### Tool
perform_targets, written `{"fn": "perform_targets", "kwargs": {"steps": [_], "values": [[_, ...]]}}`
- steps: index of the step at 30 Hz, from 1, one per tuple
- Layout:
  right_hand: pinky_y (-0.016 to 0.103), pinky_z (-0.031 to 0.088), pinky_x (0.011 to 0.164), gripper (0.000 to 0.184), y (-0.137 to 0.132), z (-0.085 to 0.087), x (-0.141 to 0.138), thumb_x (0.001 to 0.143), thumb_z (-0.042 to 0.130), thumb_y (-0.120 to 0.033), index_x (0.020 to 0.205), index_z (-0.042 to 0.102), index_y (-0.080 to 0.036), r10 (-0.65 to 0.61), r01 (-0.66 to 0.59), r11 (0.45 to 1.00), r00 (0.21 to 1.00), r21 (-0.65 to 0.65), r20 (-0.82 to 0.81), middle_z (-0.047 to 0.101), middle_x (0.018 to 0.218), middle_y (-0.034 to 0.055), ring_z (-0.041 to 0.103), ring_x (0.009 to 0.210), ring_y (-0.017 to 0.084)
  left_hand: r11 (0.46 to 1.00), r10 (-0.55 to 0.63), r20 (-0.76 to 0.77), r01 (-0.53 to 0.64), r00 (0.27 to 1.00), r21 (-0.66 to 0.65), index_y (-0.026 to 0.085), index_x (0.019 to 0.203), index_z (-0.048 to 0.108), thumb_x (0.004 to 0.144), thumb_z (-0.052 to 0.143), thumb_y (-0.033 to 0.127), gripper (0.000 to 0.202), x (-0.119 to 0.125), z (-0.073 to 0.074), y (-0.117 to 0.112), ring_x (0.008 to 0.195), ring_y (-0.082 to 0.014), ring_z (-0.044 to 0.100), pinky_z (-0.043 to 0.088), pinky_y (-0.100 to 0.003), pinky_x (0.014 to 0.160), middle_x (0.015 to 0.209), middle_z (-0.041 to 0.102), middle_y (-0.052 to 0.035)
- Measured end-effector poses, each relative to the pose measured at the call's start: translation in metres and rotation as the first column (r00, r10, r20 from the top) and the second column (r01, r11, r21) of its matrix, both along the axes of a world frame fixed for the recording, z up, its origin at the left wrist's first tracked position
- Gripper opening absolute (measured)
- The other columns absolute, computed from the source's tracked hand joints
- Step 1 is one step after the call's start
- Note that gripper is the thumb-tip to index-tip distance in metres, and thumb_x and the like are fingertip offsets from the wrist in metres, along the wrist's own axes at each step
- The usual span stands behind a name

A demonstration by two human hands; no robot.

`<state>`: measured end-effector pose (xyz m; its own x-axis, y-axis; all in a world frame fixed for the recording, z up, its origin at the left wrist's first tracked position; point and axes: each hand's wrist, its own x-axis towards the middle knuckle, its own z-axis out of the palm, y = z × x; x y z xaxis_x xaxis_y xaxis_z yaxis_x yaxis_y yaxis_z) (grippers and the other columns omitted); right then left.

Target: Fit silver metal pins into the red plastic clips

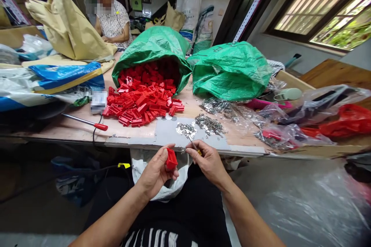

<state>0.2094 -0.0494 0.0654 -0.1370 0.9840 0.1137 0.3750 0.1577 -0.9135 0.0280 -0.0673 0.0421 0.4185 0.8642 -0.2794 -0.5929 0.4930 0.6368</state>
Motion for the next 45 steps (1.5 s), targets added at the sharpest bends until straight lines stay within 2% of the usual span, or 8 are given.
{"fn": "perform_targets", "kwargs": {"steps": [5, 10, 23, 27, 31, 36, 40, 45], "values": [[0.024, 0.043, 0.062, 0.01, -0.003, 0.002, -0.017, 0.087, 0.057, -0.029, 0.088, 0.064, -0.021, 0.038, -0.057, 0.989, 0.988, 0.133, 0.148, 0.063, 0.073, 0.0004, 0.055, 0.063, 0.013, 0.997, -0.044, 0.052, 0.048, 0.998, -0.065, 0.02, 0.105, 0.053, 0.086, 0.054, 0.045, 0.032, 0.001, -0.001, -0.001, 0.047, -0.0102, 0.057, 0.043, -0.021, 0.045, 0.07, 0.057, 0.0013], [0.025, 0.045, 0.065, 0.006, -0.004, -0.004, -0.017, 0.087, 0.056, -0.022, 0.089, 0.062, -0.021, 0.077, -0.131, 0.961, 0.972, 0.243, 0.221, 0.065, 0.082, 0.0036, 0.059, 0.071, 0.015, 0.993, -0.07, 0.097, 0.079, 0.993, -0.093, 0.02, 0.098, 0.051, 0.088, 0.05, 0.044, 0.026, 0.001, -0.003, 0.0, 0.046, -0.0096, 0.058, 0.043, -0.019, 0.046, 0.066, 0.056, 0.0024], [0.028, 0.045, 0.069, 0.012, -0.003, 0.004, -0.011, 0.09, 0.049, -0.019, 0.088, 0.06, -0.021, 0.225, -0.334, 0.911, 0.894, 0.241, 0.387, 0.063, 0.081, 0.0053, 0.058, 0.076, 0.017, 0.993, -0.114, 0.05, 0.116, 0.992, -0.035, 0.019, 0.083, 0.046, 0.084, 0.057, 0.047, 0.029, 0.005, -0.006, -0.001, 0.04, -0.0099, 0.057, 0.04, -0.017, 0.038, 0.063, 0.055, 0.004], [0.028, 0.044, 0.069, 0.014, -0.003, 0.008, -0.009, 0.09, 0.051, -0.023, 0.086, 0.064, -0.02, 0.27, -0.329, 0.934, 0.905, 0.139, 0.33, 0.062, 0.08, 0.0048, 0.057, 0.075, 0.017, 0.99, -0.127, 0.049, 0.13, 0.991, -0.05, 0.019, 0.083, 0.047, 0.083, 0.057, 0.046, 0.029, 0.005, -0.008, -0.002, 0.038, -0.0094, 0.056, 0.039, -0.017, 0.038, 0.06, 0.054, 0.0038], [0.027, 0.044, 0.072, 0.02, -0.001, 0.01, -0.002, 0.091, 0.05, -0.032, 0.09, 0.066, -0.02, 0.353, -0.352, 0.935, 0.925, -0.03, 0.142, 0.063, 0.085, 0.0041, 0.057, 0.078, 0.016, 0.988, -0.126, 0.068, 0.131, 0.99, -0.084, 0.02, 0.095, 0.049, 0.086, 0.053, 0.045, 0.027, 0.004, -0.011, -0.002, 0.039, -0.0086, 0.056, 0.037, -0.016, 0.038, 0.062, 0.057, 0.0027], [0.024, 0.042, 0.065, 0.02, 0.003, 0.002, 0.002, 0.087, 0.054, -0.037, 0.084, 0.06, -0.018, 0.219, -0.217, 0.972, 0.976, -0.095, 0.017, 0.056, 0.075, 0.0, 0.05, 0.07, 0.013, 0.989, -0.11, 0.039, 0.114, 0.993, -0.099, 0.024, 0.1, 0.047, 0.086, 0.054, 0.046, 0.027, 0.004, -0.011, -0.002, 0.039, -0.0085, 0.055, 0.036, -0.015, 0.038, 0.062, 0.057, 0.0038], [0.022, 0.039, 0.063, 0.021, 0.005, -0.009, -0.001, 0.082, 0.061, -0.037, 0.078, 0.054, -0.018, 0.218, -0.216, 0.968, 0.976, -0.131, 0.007, 0.052, 0.071, -0.0023, 0.045, 0.067, 0.012, 0.991, -0.114, 0.024, 0.115, 0.993, -0.065, 0.023, 0.096, 0.047, 0.085, 0.055, 0.045, 0.026, 0.005, -0.01, -0.003, 0.037, -0.0084, 0.055, 0.037, -0.015, 0.036, 0.063, 0.056, 0.0043], [0.02, 0.03, 0.05, 0.029, 0.004, -0.017, -0.003, 0.079, 0.063, -0.045, 0.079, 0.051, -0.019, 0.218, -0.254, 0.93, 0.963, -0.265, -0.159, 0.044, 0.066, -0.0054, 0.035, 0.054, 0.008, 0.989, -0.141, 0.019, 0.142, 0.99, -0.042, 0.022, 0.092, 0.047, 0.085, 0.055, 0.044, 0.025, 0.005, -0.009, -0.001, 0.033, -0.0088, 0.053, 0.036, -0.015, 0.033, 0.058, 0.053, 0.0058]]}}
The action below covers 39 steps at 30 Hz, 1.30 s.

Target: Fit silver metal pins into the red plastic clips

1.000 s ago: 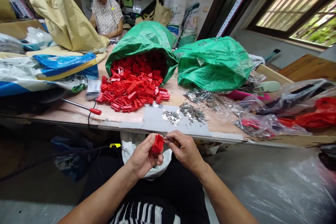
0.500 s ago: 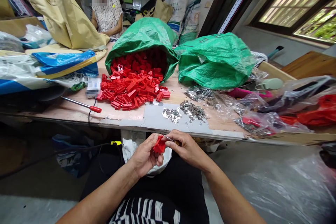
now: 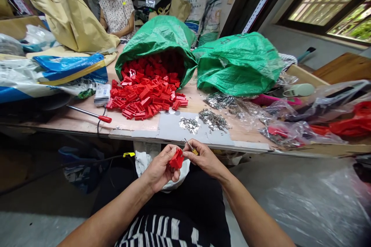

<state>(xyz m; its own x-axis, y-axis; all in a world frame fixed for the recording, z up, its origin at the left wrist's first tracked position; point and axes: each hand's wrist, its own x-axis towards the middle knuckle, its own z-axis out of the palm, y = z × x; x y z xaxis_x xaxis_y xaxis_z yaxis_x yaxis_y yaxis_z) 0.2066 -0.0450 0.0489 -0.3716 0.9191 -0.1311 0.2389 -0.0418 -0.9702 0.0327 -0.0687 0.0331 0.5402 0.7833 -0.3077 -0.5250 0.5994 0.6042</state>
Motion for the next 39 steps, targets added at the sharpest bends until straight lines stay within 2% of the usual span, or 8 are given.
{"fn": "perform_targets", "kwargs": {"steps": [4, 14, 18, 20, 24, 26, 31, 39], "values": [[0.02, 0.027, 0.047, 0.03, -0.001, 0.001, 0.001, 0.079, 0.063, -0.046, 0.081, 0.05, -0.019, 0.017, -0.022, 0.997, 0.998, -0.073, -0.066, 0.042, 0.065, -0.0066, 0.031, 0.051, 0.007, 1.0, -0.009, -0.018, 0.009, 1.0, 0.014, 0.022, 0.092, 0.047, 0.086, 0.053, 0.044, 0.024, 0.001, 0.0, 0.002, 0.033, -0.0088, 0.052, 0.037, -0.015, 0.033, 0.056, 0.053, 0.0059], [0.022, 0.035, 0.065, 0.021, -0.002, -0.001, 0.0, 0.082, 0.062, -0.033, 0.076, 0.047, -0.019, 0.093, -0.097, 0.99, 0.995, 0.103, 0.043, 0.045, 0.075, -0.0039, 0.04, 0.07, 0.011, 0.995, -0.077, -0.167, 0.086, 0.983, 0.051, 0.023, 0.099, 0.05, 0.085, 0.053, 0.047, 0.028, -0.002, 0.005, 0.001, 0.032, -0.0075, 0.051, 0.034, -0.015, 0.032, 0.06, 0.055, 0.0051], [0.023, 0.034, 0.065, 0.023, -0.001, -0.01, -0.001, 0.082, 0.061, -0.037, 0.079, 0.048, -0.019, -0.016, 0.016, 0.996, 1.0, 0.084, 0.0, 0.045, 0.074, -0.0036, 0.04, 0.069, 0.012, 0.981, 0.021, -0.432, 0.065, 0.902, 0.182, 0.024, 0.122, 0.049, 0.087, 0.04, 0.057, 0.049, -0.008, 0.006, 0.007, 0.043, -0.0111, 0.058, 0.042, -0.02, 0.041, 0.066, 0.06, 0.0], [0.024, 0.034, 0.064, 0.024, -0.001, -0.015, -0.002, 0.081, 0.062, -0.039, 0.079, 0.047, -0.019, -0.092, 0.094, 0.993, 0.995, 0.077, -0.023, 0.044, 0.073, -0.0037, 0.039, 0.068, 0.012, 0.91, 0.203, -0.561, 0.057, 0.803, 0.411, 0.024, 0.124, 0.052, 0.085, 0.047, 0.054, 0.049, -0.011, 0.004, 0.009, 0.062, -0.0142, 0.064, 0.049, -0.025, 0.054, 0.086, 0.064, -0.0054], [0.024, 0.034, 0.066, 0.026, -0.001, -0.019, -0.004, 0.08, 0.063, -0.04, 0.077, 0.047, -0.019, -0.142, 0.145, 0.984, 0.989, 0.1, -0.045, 0.043, 0.074, -0.0032, 0.039, 0.07, 0.012, 0.529, 0.567, -0.512, 0.192, 0.645, 0.827, 0.024, 0.113, 0.062, 0.079, 0.066, 0.028, 0.034, -0.014, -0.002, 0.008, 0.098, -0.0198, 0.06, 0.049, -0.033, 0.085, 0.109, 0.06, -0.0069], [0.023, 0.033, 0.062, 0.027, -0.002, -0.018, -0.005, 0.08, 0.064, -0.041, 0.079, 0.048, -0.019, -0.129, 0.134, 0.989, 0.989, 0.061, -0.067, 0.043, 0.075, -0.0034, 0.038, 0.068, 0.011, 0.413, 0.641, -0.458, 0.226, 0.616, 0.882, 0.024, 0.113, 0.061, 0.082, 0.061, 0.018, 0.031, -0.014, -0.004, 0.007, 0.098, -0.0181, 0.059, 0.048, -0.032, 0.087, 0.104, 0.063, -0.0059], [0.021, 0.022, 0.048, 0.035, -0.006, -0.014, -0.005, 0.077, 0.066, -0.046, 0.095, 0.048, -0.022, -0.065, 0.024, 0.978, 0.979, -0.206, -0.195, 0.043, 0.077, -0.0048, 0.028, 0.054, 0.006, 0.383, 0.646, -0.439, 0.233, 0.624, 0.894, 0.023, 0.111, 0.06, 0.082, 0.063, 0.016, 0.03, -0.017, -0.006, 0.008, 0.094, -0.0167, 0.061, 0.049, -0.028, 0.081, 0.101, 0.066, -0.0044], [0.02, 0.019, 0.047, 0.034, -0.008, -0.016, -0.003, 0.077, 0.069, -0.042, 0.096, 0.051, -0.02, -0.048, -0.038, 0.952, 0.961, -0.303, -0.272, 0.041, 0.068, -0.0068, 0.026, 0.051, 0.005, 0.405, 0.598, -0.399, 0.167, 0.695, 0.899, 0.024, 0.11, 0.062, 0.079, 0.067, 0.019, 0.031, -0.024, -0.018, 0.007, 0.092, -0.0172, 0.062, 0.05, -0.028, 0.08, 0.1, 0.067, -0.0045]]}}
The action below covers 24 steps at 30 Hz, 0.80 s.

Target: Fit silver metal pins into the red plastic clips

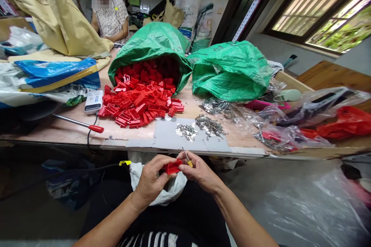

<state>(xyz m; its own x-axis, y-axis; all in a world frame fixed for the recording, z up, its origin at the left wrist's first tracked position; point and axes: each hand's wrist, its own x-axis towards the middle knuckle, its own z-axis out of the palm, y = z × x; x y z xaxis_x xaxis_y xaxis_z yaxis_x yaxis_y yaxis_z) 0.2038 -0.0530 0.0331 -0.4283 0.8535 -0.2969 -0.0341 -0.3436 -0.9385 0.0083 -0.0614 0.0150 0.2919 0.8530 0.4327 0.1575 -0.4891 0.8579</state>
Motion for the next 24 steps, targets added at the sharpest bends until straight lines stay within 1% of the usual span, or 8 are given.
{"fn": "perform_targets", "kwargs": {"steps": [3, 6, 10, 13, 15, 18, 20, 24], "values": [[0.019, 0.02, 0.046, 0.035, 0.0, 0.002, 0.0, 0.074, 0.071, -0.041, 0.094, 0.051, -0.02, 0.006, -0.006, 1.0, 1.0, -0.002, -0.018, 0.044, 0.069, -0.0061, 0.027, 0.052, 0.004, 0.997, -0.036, 0.075, 0.041, 0.997, -0.06, 0.025, 0.107, 0.065, 0.077, 0.069, 0.018, 0.031, -0.003, -0.005, 0.002, 0.091, -0.0177, 0.063, 0.049, -0.028, 0.08, 0.099, 0.069, -0.004], [0.019, 0.022, 0.047, 0.038, -0.001, 0.004, -0.002, 0.072, 0.073, -0.041, 0.095, 0.051, -0.02, 0.016, -0.016, 1.0, 1.0, 0.013, -0.016, 0.047, 0.073, -0.0048, 0.031, 0.054, 0.005, 0.965, -0.046, 0.201, 0.095, 0.978, -0.245, 0.025, 0.101, 0.069, 0.072, 0.073, 0.019, 0.029, -0.004, -0.012, 0.004, 0.089, -0.0182, 0.064, 0.049, -0.027, 0.079, 0.097, 0.069, -0.0034], [0.019, 0.022, 0.046, 0.044, 0.003, 0.005, -0.003, 0.072, 0.07, -0.049, 0.099, 0.049, -0.021, 0.087, -0.087, 0.996, 0.996, -0.007, -0.024, 0.048, 0.073, -0.0051, 0.03, 0.05, 0.004, 0.781, 0.028, 0.498, 0.291, 0.867, -0.552, 0.023, 0.101, 0.067, 0.071, 0.074, 0.023, 0.031, 0.001, -0.021, 0.005, 0.068, -0.0126, 0.061, 0.048, -0.022, 0.061, 0.085, 0.069, -0.0013], [0.021, 0.028, 0.048, 0.042, 0.016, 0.005, 0.004, 0.079, 0.059, -0.052, 0.106, 0.051, -0.021, 0.01, -0.03, 0.995, 0.98, 0.098, 0.198, 0.054, 0.076, -0.0023, 0.036, 0.05, 0.006, 0.71, 0.133, 0.602, 0.348, 0.788, -0.612, 0.021, 0.103, 0.065, 0.072, 0.073, 0.023, 0.032, 0.005, -0.022, 0.006, 0.066, -0.0104, 0.059, 0.047, -0.021, 0.061, 0.084, 0.068, -0.0014], [0.024, 0.036, 0.056, 0.029, 0.027, 0.003, 0.013, 0.084, 0.056, -0.044, 0.101, 0.054, -0.021, -0.222, 0.065, 0.942, 0.855, 0.329, 0.468, 0.059, 0.08, 0.0003, 0.046, 0.058, 0.01, 0.7, 0.186, 0.604, 0.327, 0.775, -0.635, 0.02, 0.103, 0.065, 0.072, 0.073, 0.023, 0.032, 0.006, -0.02, 0.006, 0.073, -0.0117, 0.06, 0.048, -0.021, 0.067, 0.09, 0.069, -0.0026], [0.028, 0.038, 0.067, 0.011, 0.043, 0.001, 0.024, 0.084, 0.055, -0.029, 0.09, 0.057, -0.021, -0.499, 0.005, 0.812, 0.525, 0.584, 0.689, 0.062, 0.08, 0.0018, 0.056, 0.074, 0.016, 0.689, 0.21, 0.593, 0.313, 0.777, -0.654, 0.02, 0.103, 0.065, 0.072, 0.073, 0.023, 0.032, 0.005, -0.015, 0.006, 0.081, -0.0141, 0.062, 0.05, -0.024, 0.073, 0.094, 0.069, -0.0035], [0.027, 0.037, 0.067, 0.007, 0.05, -0.001, 0.025, 0.084, 0.055, -0.027, 0.086, 0.058, -0.021, -0.528, -0.065, 0.799, 0.397, 0.597, 0.75, 0.064, 0.08, 0.0019, 0.057, 0.075, 0.017, 0.686, 0.206, 0.59, 0.315, 0.78, -0.656, 0.02, 0.103, 0.065, 0.072, 0.074, 0.023, 0.033, 0.005, -0.014, 0.007, 0.082, -0.0149, 0.062, 0.05, -0.025, 0.075, 0.095, 0.069, -0.004], [0.026, 0.035, 0.063, 0.007, 0.057, -0.003, 0.018, 0.083, 0.055, -0.028, 0.082, 0.056, -0.022, -0.541, -0.117, 0.799, 0.289, 0.59, 0.79, 0.064, 0.081, 0.0016, 0.057, 0.074, 0.017, 0.69, 0.2, 0.579, 0.306, 0.791, -0.656, 0.019, 0.104, 0.065, 0.072, 0.073, 0.023, 0.033, 0.006, -0.016, 0.007, 0.082, -0.0151, 0.063, 0.05, -0.025, 0.075, 0.097, 0.069, -0.0046]]}}
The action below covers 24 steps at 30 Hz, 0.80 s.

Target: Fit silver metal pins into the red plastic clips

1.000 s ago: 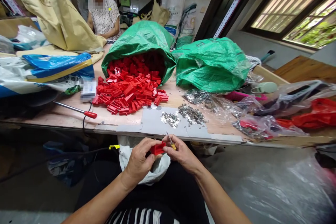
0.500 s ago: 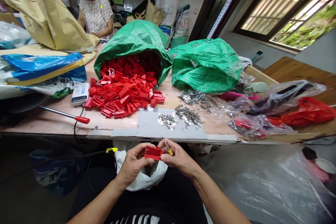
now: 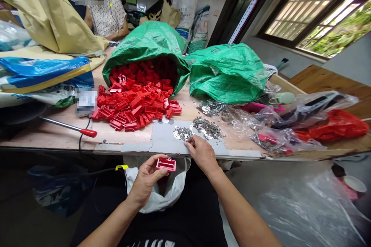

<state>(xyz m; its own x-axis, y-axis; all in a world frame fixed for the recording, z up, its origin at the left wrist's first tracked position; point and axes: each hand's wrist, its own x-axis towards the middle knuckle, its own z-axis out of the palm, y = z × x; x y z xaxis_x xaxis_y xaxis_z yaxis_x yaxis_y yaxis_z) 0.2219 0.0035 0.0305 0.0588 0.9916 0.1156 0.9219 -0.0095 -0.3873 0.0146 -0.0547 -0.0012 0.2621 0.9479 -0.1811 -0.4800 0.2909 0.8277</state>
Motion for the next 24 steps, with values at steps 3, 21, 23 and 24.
{"fn": "perform_targets", "kwargs": {"steps": [3, 21, 23, 24], "values": [[0.026, 0.035, 0.063, 0.007, 0.001, -0.001, -0.002, 0.084, 0.052, -0.027, 0.08, 0.055, -0.022, 0.019, -0.019, 1.0, 1.0, 0.023, -0.011, 0.064, 0.081, 0.0019, 0.057, 0.073, 0.017, 1.0, -0.001, -0.014, 0.001, 1.0, 0.009, 0.019, 0.104, 0.065, 0.072, 0.073, 0.022, 0.033, 0.0, -0.001, 0.0, 0.082, -0.0145, 0.063, 0.049, -0.024, 0.076, 0.097, 0.07, -0.0043], [0.028, 0.043, 0.072, 0.013, -0.042, 0.035, -0.023, 0.087, 0.054, -0.03, 0.093, 0.062, -0.021, 0.335, -0.374, 0.927, 0.771, 0.04, -0.542, 0.065, 0.087, 0.0031, 0.057, 0.076, 0.016, 0.996, 0.071, 0.051, -0.073, 0.996, 0.042, 0.025, 0.116, 0.057, 0.074, 0.07, 0.025, 0.044, 0.006, 0.027, 0.007, 0.091, -0.0149, 0.06, 0.053, -0.027, 0.078, 0.1, 0.062, -0.0025], [0.028, 0.044, 0.07, 0.011, -0.046, 0.036, -0.027, 0.088, 0.054, -0.028, 0.091, 0.063, -0.021, 0.374, -0.393, 0.917, 0.785, 0.07, -0.494, 0.065, 0.083, 0.0034, 0.057, 0.073, 0.016, 0.998, 0.061, 0.047, -0.063, 0.997, 0.03, 0.023, 0.114, 0.059, 0.074, 0.07, 0.025, 0.041, 0.006, 0.029, 0.007, 0.091, -0.0154, 0.06, 0.052, -0.027, 0.077, 0.1, 0.063, -0.0033], [0.028, 0.044, 0.069, 0.011, -0.047, 0.035, -0.028, 0.088, 0.054, -0.027, 0.09, 0.063, -0.021, 0.397, -0.406, 0.909, 0.784, 0.09, -0.477, 0.065, 0.082, 0.0039, 0.057, 0.073, 0.017, 0.998, 0.056, 0.048, -0.057, 0.997, 0.021, 0.022, 0.114, 0.06, 0.074, 0.07, 0.025, 0.042, 0.006, 0.03, 0.006, 0.092, -0.0158, 0.06, 0.051, -0.027, 0.078, 0.1, 0.063, -0.0038]]}}
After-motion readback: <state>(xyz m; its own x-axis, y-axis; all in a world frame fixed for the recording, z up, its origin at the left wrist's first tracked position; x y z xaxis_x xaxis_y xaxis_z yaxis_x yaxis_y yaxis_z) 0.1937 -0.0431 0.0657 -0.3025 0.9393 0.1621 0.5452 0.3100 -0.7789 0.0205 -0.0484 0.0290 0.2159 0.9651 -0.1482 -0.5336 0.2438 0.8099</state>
